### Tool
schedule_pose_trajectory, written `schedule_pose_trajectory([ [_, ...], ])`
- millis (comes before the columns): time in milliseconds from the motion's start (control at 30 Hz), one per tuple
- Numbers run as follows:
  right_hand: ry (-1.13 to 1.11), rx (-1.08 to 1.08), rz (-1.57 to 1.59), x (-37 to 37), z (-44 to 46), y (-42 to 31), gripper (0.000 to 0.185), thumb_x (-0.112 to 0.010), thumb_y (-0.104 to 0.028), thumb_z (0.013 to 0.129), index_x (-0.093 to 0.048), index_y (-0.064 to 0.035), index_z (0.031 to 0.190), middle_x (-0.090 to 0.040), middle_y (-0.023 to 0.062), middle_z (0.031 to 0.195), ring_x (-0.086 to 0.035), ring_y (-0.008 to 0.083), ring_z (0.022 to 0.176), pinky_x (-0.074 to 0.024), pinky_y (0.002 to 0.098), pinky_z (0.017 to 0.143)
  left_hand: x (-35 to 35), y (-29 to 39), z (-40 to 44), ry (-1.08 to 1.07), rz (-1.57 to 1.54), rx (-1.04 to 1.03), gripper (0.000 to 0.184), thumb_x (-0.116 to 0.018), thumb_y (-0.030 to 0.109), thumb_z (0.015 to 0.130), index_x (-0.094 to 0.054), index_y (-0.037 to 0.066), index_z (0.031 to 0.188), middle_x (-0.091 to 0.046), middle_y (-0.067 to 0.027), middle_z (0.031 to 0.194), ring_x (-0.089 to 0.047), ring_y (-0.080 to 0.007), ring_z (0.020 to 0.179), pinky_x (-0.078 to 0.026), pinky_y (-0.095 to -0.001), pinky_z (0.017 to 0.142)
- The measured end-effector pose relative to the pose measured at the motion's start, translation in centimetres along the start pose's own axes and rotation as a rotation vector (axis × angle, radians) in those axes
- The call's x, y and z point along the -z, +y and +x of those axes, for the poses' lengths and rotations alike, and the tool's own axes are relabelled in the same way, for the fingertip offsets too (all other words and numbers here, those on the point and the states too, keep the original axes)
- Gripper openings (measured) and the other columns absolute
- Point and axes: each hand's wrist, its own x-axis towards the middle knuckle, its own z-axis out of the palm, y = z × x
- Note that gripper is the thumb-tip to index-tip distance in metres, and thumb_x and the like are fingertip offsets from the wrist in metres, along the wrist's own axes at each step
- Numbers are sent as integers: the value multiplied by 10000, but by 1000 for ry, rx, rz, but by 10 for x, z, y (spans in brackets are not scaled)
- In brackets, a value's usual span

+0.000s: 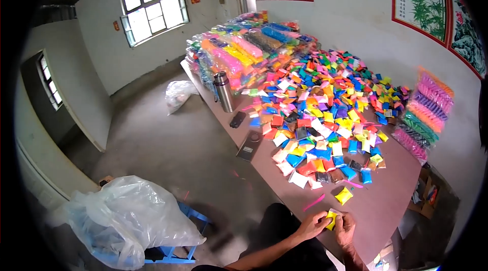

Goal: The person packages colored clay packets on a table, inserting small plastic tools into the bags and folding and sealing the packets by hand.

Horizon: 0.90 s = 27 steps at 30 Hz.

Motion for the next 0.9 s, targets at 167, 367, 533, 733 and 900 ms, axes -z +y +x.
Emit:
schedule_pose_trajectory([
  [167, -22, -68, 124, -6, 8, -6, 192, -659, -140, 1024, -693, 39, 1082, -682, 35, 889, -603, 101, 809, -509, 282, 720, 4, 2, -3, 6, -35, 129, 275, -661, 193, 1078, -653, -16, 1255, -665, -7, 994, -610, -67, 879, -517, -250, 776],
  [367, -70, -34, 233, -22, 37, 7, 184, -680, -82, 999, -582, -11, 861, -580, -20, 772, -529, 63, 725, -453, 256, 635, -5, -13, 0, 133, -276, 164, 305, -581, 194, 1114, -611, 19, 1362, -654, -7, 1124, -604, -73, 993, -513, -245, 874],
  [533, -117, 99, 187, -45, 58, 6, 238, -689, -85, 990, -575, -10, 795, -563, 8, 738, -515, 80, 670, -425, 276, 590, -9, 9, -7, 381, -248, 187, 258, -608, 193, 1104, -666, -5, 1259, -655, 33, 987, -583, -59, 902, -506, -247, 800],
  [733, -164, 267, 187, -42, 60, 8, 181, -683, -94, 982, -619, 5, 845, -609, 58, 755, -558, 130, 701, -464, 313, 640, -17, 63, -16, 452, -301, 375, 337, -658, 260, 1085, -683, -3, 1295, -706, 16, 1097, -638, -70, 992, -522, -247, 896],
  [900, -157, 179, 316, -41, 62, 6, 147, -598, -114, 1044, -637, 19, 993, -658, 45, 883, -589, 113, 815, -495, 299, 725, -21, 67, -14, 461, -199, 464, 391, -657, 279, 1074, -672, -7, 1339, -715, -39, 1157, -674, -141, 1011, -550, -293, 901],
])
